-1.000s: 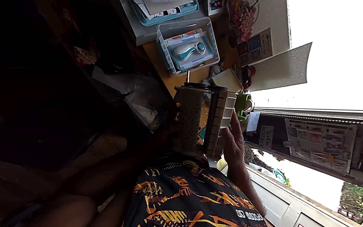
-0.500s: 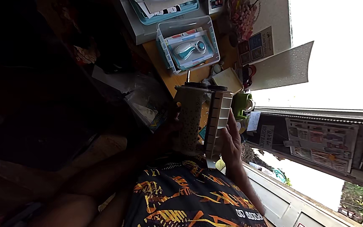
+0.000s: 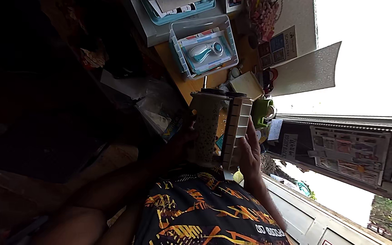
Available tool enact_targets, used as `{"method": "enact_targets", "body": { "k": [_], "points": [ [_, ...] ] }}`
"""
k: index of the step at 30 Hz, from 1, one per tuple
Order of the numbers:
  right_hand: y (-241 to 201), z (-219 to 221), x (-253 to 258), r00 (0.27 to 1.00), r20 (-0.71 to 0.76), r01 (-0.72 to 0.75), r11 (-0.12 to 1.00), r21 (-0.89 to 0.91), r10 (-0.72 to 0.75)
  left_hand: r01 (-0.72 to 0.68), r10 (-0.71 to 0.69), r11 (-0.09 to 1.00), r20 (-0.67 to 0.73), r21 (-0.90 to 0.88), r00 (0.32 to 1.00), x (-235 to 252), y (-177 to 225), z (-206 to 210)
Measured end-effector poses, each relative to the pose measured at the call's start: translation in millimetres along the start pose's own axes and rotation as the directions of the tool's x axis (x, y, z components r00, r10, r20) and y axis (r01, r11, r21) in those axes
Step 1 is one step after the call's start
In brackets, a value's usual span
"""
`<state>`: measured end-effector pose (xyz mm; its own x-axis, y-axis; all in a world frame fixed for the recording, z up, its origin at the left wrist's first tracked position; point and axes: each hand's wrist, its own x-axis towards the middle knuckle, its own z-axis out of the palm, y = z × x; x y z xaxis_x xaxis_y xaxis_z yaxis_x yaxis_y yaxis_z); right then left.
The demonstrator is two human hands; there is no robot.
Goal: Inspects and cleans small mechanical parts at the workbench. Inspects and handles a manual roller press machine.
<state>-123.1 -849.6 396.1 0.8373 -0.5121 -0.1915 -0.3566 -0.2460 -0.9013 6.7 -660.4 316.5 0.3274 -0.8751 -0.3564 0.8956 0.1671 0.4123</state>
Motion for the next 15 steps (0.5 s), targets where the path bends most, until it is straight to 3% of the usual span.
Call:
{"method": "enact_targets", "body": {
  "k": [5,10,15],
  "points": [
    [0.8,-0.1,-2.4,1.0,-0.005,-0.001,1.0,0.006,0.001,0.01,-0.01,1.0,0.014,-0.019,1.0,-1.4,1.9,1.8],
    [0.6,0.6,-3.5,1.0,-0.005,0.003,1.0,0.002,-0.003,0.014,-0.009,0.993,-0.045,0.114,0.999,-4.4,5.8,4.5],
    [-2.1,1.8,-0.7,1.0,0.007,-0.014,1.0,-0.004,0.014,-0.017,0.021,0.997,-0.052,0.072,0.998,-1.6,7.7,8.9]
  ]
}}
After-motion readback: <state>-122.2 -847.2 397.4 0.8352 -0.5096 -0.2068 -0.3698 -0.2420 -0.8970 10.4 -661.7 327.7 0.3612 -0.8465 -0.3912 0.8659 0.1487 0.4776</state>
